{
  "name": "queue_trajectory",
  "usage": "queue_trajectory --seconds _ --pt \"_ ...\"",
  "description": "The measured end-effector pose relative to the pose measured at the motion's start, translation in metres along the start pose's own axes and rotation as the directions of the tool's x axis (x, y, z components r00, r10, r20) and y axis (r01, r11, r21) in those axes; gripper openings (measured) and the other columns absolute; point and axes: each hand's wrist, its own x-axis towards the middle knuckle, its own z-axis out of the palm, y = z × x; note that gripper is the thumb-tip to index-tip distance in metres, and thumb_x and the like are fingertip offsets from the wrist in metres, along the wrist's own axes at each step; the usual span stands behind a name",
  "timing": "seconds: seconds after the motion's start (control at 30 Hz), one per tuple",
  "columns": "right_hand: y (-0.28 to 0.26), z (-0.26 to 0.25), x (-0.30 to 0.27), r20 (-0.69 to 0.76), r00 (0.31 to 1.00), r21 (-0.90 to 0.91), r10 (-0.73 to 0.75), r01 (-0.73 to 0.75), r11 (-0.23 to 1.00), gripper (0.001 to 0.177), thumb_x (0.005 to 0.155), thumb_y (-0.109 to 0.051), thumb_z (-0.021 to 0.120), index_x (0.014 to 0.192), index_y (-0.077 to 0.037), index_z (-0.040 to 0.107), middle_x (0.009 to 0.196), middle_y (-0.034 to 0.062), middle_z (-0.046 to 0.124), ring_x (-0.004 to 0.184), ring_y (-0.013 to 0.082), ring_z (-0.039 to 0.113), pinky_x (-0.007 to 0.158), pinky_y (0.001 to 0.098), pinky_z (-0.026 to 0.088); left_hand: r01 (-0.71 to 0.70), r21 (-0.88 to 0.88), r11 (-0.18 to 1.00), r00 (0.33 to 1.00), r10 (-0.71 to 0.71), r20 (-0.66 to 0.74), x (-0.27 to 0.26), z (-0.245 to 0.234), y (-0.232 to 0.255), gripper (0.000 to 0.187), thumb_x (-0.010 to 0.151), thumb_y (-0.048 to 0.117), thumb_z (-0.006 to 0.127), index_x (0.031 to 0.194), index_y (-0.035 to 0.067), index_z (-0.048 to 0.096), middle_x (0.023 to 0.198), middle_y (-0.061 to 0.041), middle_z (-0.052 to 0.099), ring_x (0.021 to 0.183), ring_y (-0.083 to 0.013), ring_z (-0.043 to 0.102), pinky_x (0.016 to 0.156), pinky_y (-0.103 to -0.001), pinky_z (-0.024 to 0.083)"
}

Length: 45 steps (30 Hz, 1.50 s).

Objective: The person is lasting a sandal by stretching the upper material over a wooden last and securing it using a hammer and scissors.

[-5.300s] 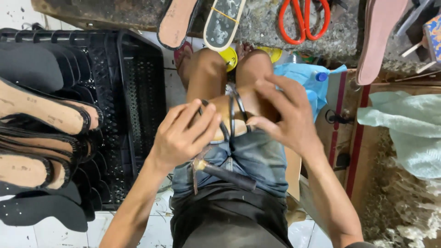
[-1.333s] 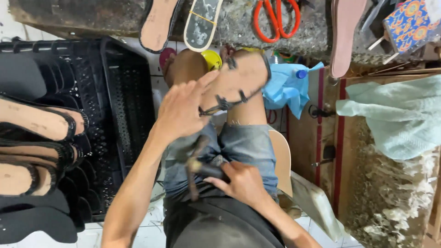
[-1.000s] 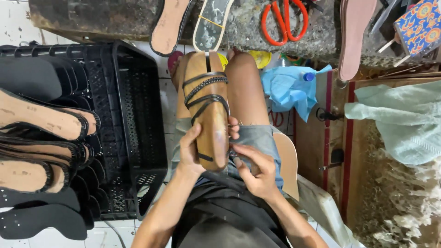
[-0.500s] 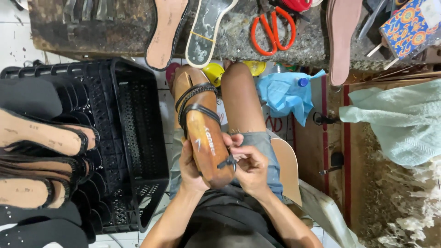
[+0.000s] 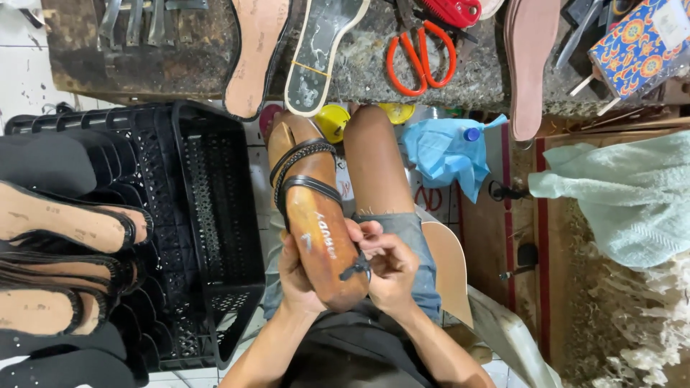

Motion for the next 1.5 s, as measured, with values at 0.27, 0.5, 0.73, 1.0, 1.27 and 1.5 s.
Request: queue_trajectory --seconds 0.27,0.5,0.73,1.0,1.27,1.5 --pt "-0.017 -0.012 0.0 0.082 0.973 -0.025 0.214 -0.212 0.977 0.021 0.074 -0.014 0.066 0.078 -0.009 0.046 0.075 0.0046 0.056 0.067 0.0133 0.055 0.056 0.0234 0.046 -0.058 0.415 0.908 0.998 0.043 0.046 0.016 0.009 0.041 0.05 0.081 0.026 0.062 0.114 -0.008 0.046 0.107 -0.024 0.056 0.103 -0.0372 0.054 0.091 -0.045 0.044" --pt "-0.054 -0.025 0.045 -0.122 0.92 -0.456 0.372 -0.385 0.802 0.01 0.08 -0.012 0.055 0.086 -0.01 0.046 0.078 0.0049 0.061 0.069 0.0144 0.06 0.07 0.0258 0.048 -0.228 0.739 -0.633 0.962 -0.031 0.271 0.04 -0.005 0.071 0.074 0.059 0.022 0.07 0.125 0.011 0.038 0.102 -0.009 0.054 0.092 -0.0309 0.05 0.077 -0.042 0.038" --pt "-0.015 -0.045 0.07 0.275 0.96 -0.859 -0.044 0.266 0.437 0.033 0.089 -0.025 0.049 0.118 -0.008 0.048 0.128 0.0108 0.036 0.122 0.0314 0.032 0.1 0.0462 0.03 -0.246 0.229 -0.942 0.952 -0.19 0.239 0.026 -0.022 0.04 0.066 0.069 0.014 0.05 0.13 0.026 0.029 0.117 -0.024 0.045 0.107 -0.0357 0.043 0.087 -0.043 0.033" --pt "-0.005 -0.025 0.072 0.396 0.914 -0.85 0.09 0.327 0.413 0.032 0.087 -0.025 0.05 0.113 -0.007 0.054 0.121 0.0108 0.047 0.119 0.0314 0.035 0.097 0.0467 0.034 -0.025 0.801 -0.598 0.86 0.395 0.322 0.1 -0.023 0.181 0.012 0.085 0.008 0.044 0.079 0.004 0.054 0.075 -0.013 0.057 0.07 -0.03 0.054 0.062 -0.039 0.037" --pt "-0.002 -0.018 0.081 0.384 0.918 -0.859 0.093 0.319 0.402 0.031 0.083 -0.022 0.057 0.11 -0.008 0.057 0.115 0.0096 0.052 0.115 0.0306 0.041 0.094 0.0437 0.039 0.184 0.302 -0.935 0.743 0.333 0.581 0.221 -0.094 0.25 0.024 0.093 0.019 0.049 0.109 0.002 0.052 0.096 -0.016 0.054 0.087 -0.0326 0.051 0.066 -0.04 0.046" --pt "-0.001 -0.015 0.087 0.402 0.913 -0.845 0.075 0.338 0.413 0.031 0.082 -0.021 0.057 0.108 -0.005 0.057 0.111 0.0095 0.055 0.11 0.0289 0.045 0.093 0.0411 0.04 0.326 0.545 -0.772 0.657 0.6 0.457 0.256 -0.114 0.246 0.022 0.087 0.01 0.05 0.108 0.003 0.052 0.093 -0.015 0.056 0.089 -0.0329 0.052 0.074 -0.043 0.04"
